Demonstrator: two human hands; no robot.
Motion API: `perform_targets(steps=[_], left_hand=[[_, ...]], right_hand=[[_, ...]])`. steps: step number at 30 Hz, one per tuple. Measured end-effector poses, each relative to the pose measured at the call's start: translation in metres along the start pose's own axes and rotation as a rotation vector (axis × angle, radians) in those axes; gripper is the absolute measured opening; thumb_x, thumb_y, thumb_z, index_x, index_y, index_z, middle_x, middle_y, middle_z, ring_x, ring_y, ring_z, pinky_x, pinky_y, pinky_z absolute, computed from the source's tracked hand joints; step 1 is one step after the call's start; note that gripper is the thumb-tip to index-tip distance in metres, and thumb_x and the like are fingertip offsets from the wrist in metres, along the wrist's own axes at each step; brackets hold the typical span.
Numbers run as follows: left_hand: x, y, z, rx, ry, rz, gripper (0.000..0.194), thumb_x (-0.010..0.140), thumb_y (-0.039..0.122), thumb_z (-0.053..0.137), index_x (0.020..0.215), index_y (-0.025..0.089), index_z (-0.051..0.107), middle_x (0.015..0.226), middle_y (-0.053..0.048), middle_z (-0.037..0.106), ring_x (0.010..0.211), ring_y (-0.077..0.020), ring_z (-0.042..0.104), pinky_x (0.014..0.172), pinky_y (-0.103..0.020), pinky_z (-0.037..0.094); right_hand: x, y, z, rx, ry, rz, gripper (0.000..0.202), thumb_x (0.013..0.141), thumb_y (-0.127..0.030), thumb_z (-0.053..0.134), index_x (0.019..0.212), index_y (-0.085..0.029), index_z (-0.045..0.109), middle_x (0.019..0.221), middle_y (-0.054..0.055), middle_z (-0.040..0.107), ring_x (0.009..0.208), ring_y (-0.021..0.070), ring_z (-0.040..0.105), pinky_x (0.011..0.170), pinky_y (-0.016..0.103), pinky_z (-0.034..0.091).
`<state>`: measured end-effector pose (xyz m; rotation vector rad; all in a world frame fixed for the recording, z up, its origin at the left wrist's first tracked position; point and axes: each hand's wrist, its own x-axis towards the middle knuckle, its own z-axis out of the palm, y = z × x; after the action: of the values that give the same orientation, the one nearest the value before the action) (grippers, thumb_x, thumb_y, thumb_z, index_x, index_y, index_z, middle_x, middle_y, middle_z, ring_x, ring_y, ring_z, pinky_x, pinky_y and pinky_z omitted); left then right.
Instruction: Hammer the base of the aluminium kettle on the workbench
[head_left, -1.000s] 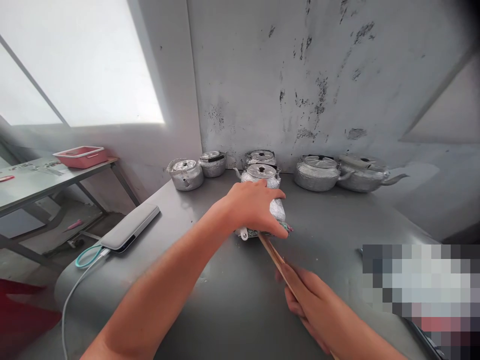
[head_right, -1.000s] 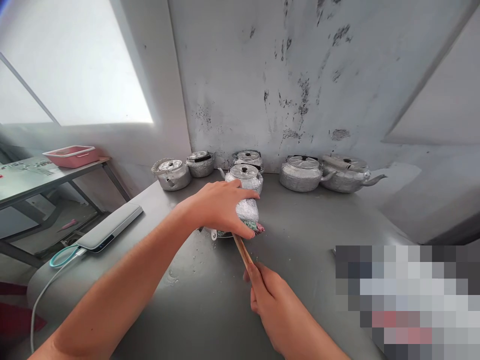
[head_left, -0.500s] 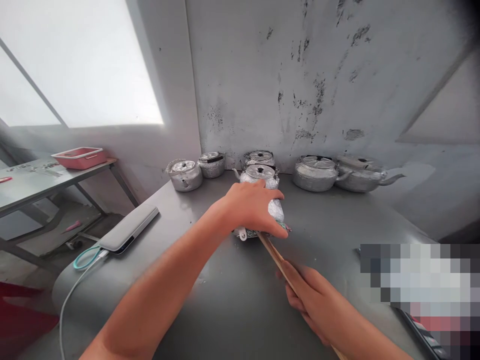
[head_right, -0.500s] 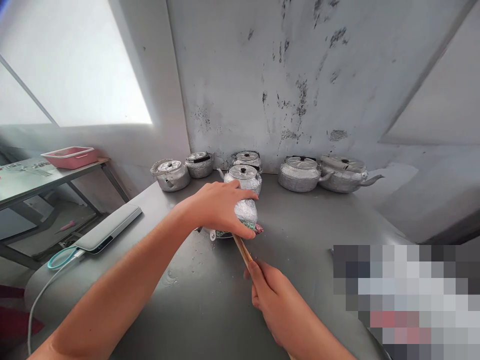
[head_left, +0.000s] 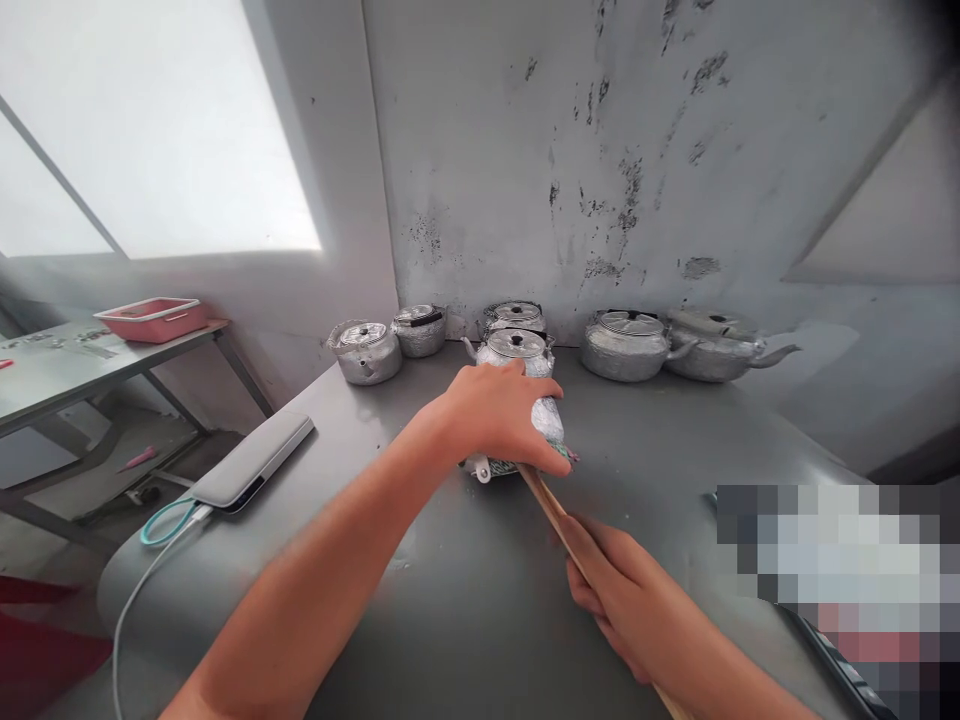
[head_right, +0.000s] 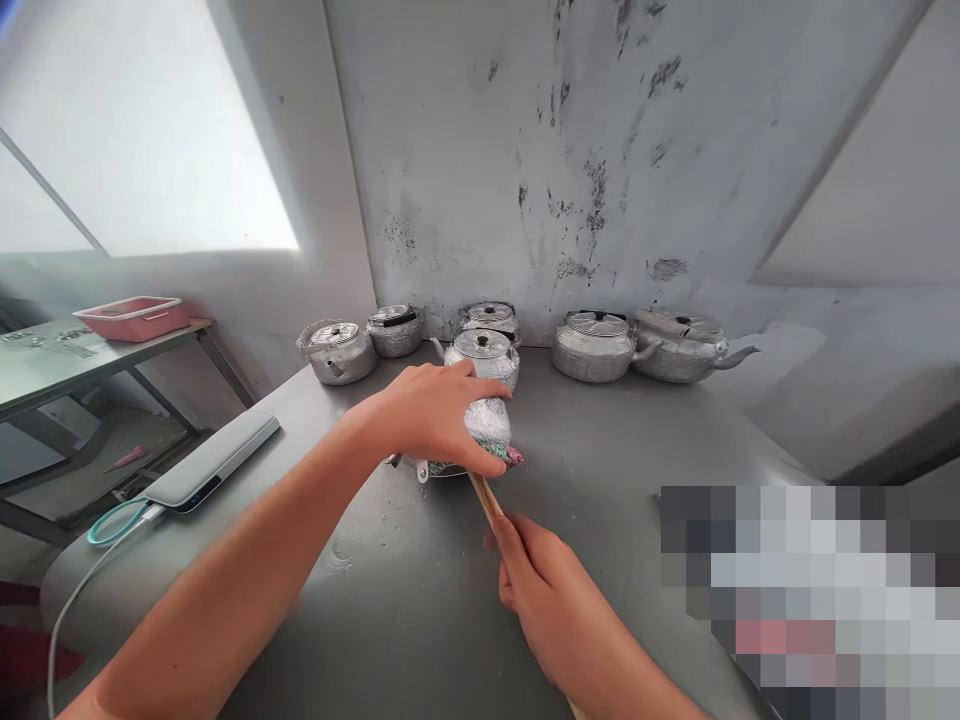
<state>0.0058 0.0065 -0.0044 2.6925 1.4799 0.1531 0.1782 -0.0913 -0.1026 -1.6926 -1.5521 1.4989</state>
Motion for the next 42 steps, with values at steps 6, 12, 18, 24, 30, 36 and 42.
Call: perform_targets(steps=[6, 12, 18, 24, 30, 36, 42], left_hand=[[0.0006, -0.0012, 0.0006, 0.000, 0.011, 0.010, 0.083, 0.065, 0.077, 0.062, 0.139, 0.039, 0.054, 0.117, -0.006, 0.059, 0.092, -0.0272, 0.062, 0.079, -0.038, 0.049], [0.0003, -0.0006, -0.0006, -0.014, 0.006, 0.007, 0.082, 0.066, 0.077, 0.062, 0.138, 0.039, 0.055, 0.116, -0.006, 0.059, 0.092, -0.0272, 0.062, 0.079, -0.038, 0.049], [0.0010, -0.0007, -0.0001, -0.013, 0.010, 0.009, 0.082, 0.066, 0.078, 0.062, 0.138, 0.039, 0.055, 0.117, -0.006, 0.059, 0.093, -0.0272, 0.062, 0.080, -0.039, 0.050], [0.0015, -0.0024, 0.0016, -0.011, 0.024, 0.017, 0.082, 0.066, 0.078, 0.061, 0.137, 0.040, 0.055, 0.115, -0.006, 0.059, 0.091, -0.0268, 0.062, 0.080, -0.038, 0.049], [0.0009, -0.0017, 0.0009, -0.014, 0.003, 0.014, 0.082, 0.066, 0.078, 0.060, 0.138, 0.039, 0.054, 0.118, -0.006, 0.058, 0.093, -0.0276, 0.061, 0.081, -0.038, 0.048], [0.0003, -0.0006, -0.0003, -0.014, -0.009, 0.008, 0.082, 0.067, 0.078, 0.060, 0.139, 0.039, 0.053, 0.118, -0.006, 0.058, 0.093, -0.0265, 0.061, 0.080, -0.037, 0.048], [-0.0002, -0.0002, -0.0012, -0.021, -0.010, 0.006, 0.082, 0.066, 0.078, 0.060, 0.138, 0.039, 0.054, 0.114, -0.005, 0.058, 0.091, -0.0260, 0.060, 0.080, -0.037, 0.048]], right_hand=[[0.0007, -0.0017, -0.0014, -0.030, -0.009, 0.049, 0.042, 0.100, -0.059, 0.025, 0.093, -0.024, 0.046, 0.063, -0.009, 0.033, 0.038, 0.0071, 0.029, 0.031, 0.019, 0.029], [0.0007, -0.0031, -0.0024, -0.024, -0.002, 0.030, 0.043, 0.100, -0.059, 0.027, 0.089, -0.023, 0.047, 0.063, -0.009, 0.032, 0.040, 0.0065, 0.028, 0.032, 0.018, 0.027], [0.0018, -0.0023, -0.0029, -0.013, -0.030, -0.002, 0.042, 0.100, -0.060, 0.026, 0.093, -0.023, 0.046, 0.062, -0.010, 0.033, 0.037, 0.0061, 0.028, 0.033, 0.019, 0.030], [0.0017, -0.0053, -0.0040, 0.012, -0.021, 0.014, 0.042, 0.101, -0.057, 0.023, 0.095, -0.023, 0.046, 0.061, -0.011, 0.033, 0.037, 0.0062, 0.028, 0.034, 0.020, 0.029], [0.0001, -0.0080, -0.0044, 0.015, -0.008, -0.013, 0.041, 0.101, -0.057, 0.022, 0.096, -0.023, 0.046, 0.060, -0.011, 0.033, 0.036, 0.0060, 0.028, 0.034, 0.020, 0.029], [0.0013, -0.0071, -0.0061, 0.029, -0.012, -0.019, 0.043, 0.100, -0.060, 0.023, 0.097, -0.023, 0.046, 0.061, -0.011, 0.035, 0.036, 0.0063, 0.030, 0.036, 0.021, 0.031], [0.0042, -0.0042, -0.0078, 0.019, -0.039, 0.025, 0.046, 0.098, -0.063, 0.027, 0.098, -0.023, 0.048, 0.061, -0.011, 0.037, 0.035, 0.0057, 0.030, 0.039, 0.022, 0.033]])
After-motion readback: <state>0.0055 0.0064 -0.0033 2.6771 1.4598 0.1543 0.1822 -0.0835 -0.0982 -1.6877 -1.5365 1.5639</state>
